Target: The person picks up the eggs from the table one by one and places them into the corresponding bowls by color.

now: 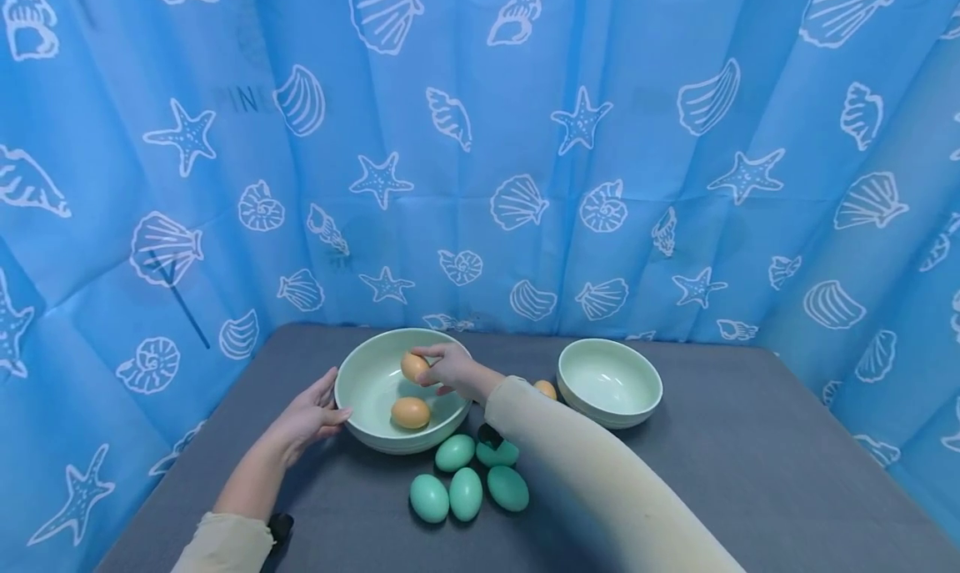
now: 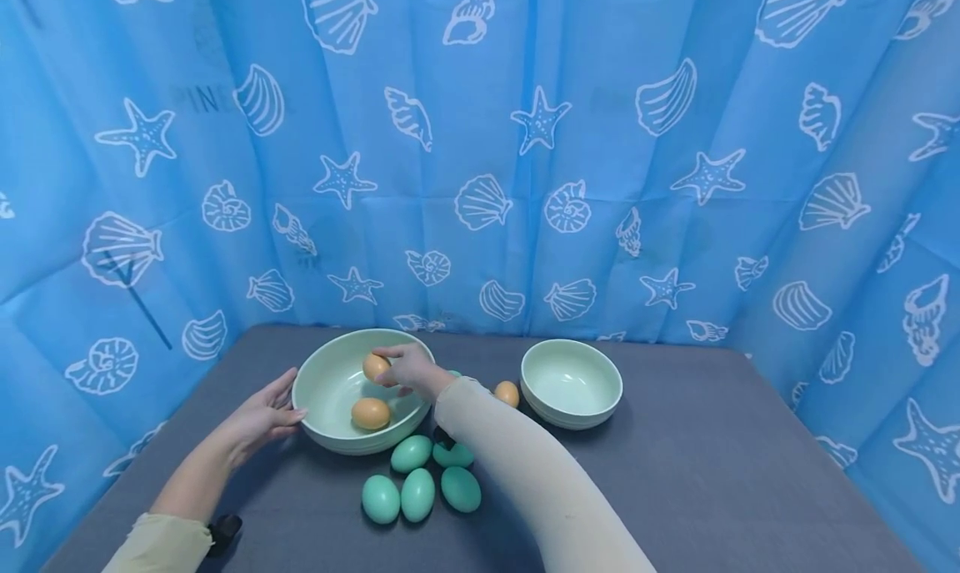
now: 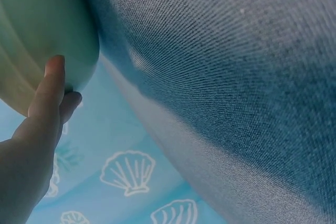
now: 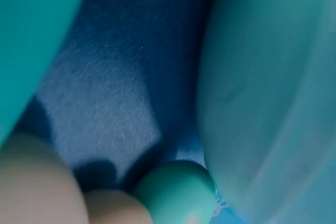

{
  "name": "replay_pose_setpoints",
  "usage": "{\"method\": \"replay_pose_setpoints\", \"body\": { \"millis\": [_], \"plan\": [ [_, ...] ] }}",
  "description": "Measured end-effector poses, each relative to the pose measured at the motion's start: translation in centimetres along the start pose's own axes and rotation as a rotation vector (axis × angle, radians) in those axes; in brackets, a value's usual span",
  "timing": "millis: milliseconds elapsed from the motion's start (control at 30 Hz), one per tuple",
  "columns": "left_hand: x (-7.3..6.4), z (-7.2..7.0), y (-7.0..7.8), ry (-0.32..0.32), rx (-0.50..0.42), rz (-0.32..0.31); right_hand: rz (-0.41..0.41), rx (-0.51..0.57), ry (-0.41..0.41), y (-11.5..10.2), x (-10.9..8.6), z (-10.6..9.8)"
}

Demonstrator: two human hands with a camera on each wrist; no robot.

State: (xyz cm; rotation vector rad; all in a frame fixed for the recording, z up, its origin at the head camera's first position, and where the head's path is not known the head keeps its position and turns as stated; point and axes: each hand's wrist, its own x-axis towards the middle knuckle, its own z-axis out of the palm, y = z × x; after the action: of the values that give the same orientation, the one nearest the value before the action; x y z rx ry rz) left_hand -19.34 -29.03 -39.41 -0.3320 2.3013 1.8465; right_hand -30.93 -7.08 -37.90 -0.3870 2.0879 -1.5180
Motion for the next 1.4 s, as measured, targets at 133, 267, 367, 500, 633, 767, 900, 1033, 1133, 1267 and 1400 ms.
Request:
{"method": "replay_pose_setpoints", "body": {
  "millis": [133, 267, 367, 500, 633, 767, 900, 1033, 1133, 1267, 1400],
  "plan": [
    [0.1, 0.3, 0.2, 0.007, 0.009, 0.003, 0.042, -0.015, 0.016, 0.1, 0.3, 0.1],
    [0.1, 0.6, 0.4, 0.018, 0.008, -0.003, 0.074, -0.054, 0.046, 0.3, 0.5, 0.3],
    [0.1, 0.7, 0.5, 0.020, 0.004, -0.006, 0.082, -0.096, 0.074, 0.5, 0.7, 0.4],
    [0.0, 0.6, 0.6, 0.019, 0.003, -0.010, 0.091, -0.134, 0.098, 0.5, 0.9, 0.6],
    [-0.1, 0.5, 0.7, 0.019, 0.005, -0.002, 0.089, -0.174, 0.088, 0.4, 0.9, 0.7],
    [0.0, 0.4, 0.7, 0.015, 0.009, 0.010, 0.073, -0.221, 0.073, 0.3, 0.9, 0.9],
    [0.0, 0.2, 0.6, 0.007, 0.007, 0.012, 0.075, -0.227, 0.073, 0.3, 1.1, 1.2],
    [-0.1, 0.0, 0.5, -0.003, 0.006, 0.015, 0.081, -0.230, 0.074, 0.3, 1.2, 1.3],
    [-0.1, 0.0, 0.5, -0.004, 0.007, 0.009, 0.085, -0.242, 0.073, 0.4, 1.2, 1.3],
    [-0.1, 0.1, 0.3, 0.000, 0.008, -0.003, 0.112, -0.233, 0.069, 1.0, 2.1, 1.2],
    [-0.2, 0.0, 0.1, -0.009, 0.000, -0.002, 0.146, -0.229, 0.073, 1.5, 3.1, 1.1]
  ]
}}
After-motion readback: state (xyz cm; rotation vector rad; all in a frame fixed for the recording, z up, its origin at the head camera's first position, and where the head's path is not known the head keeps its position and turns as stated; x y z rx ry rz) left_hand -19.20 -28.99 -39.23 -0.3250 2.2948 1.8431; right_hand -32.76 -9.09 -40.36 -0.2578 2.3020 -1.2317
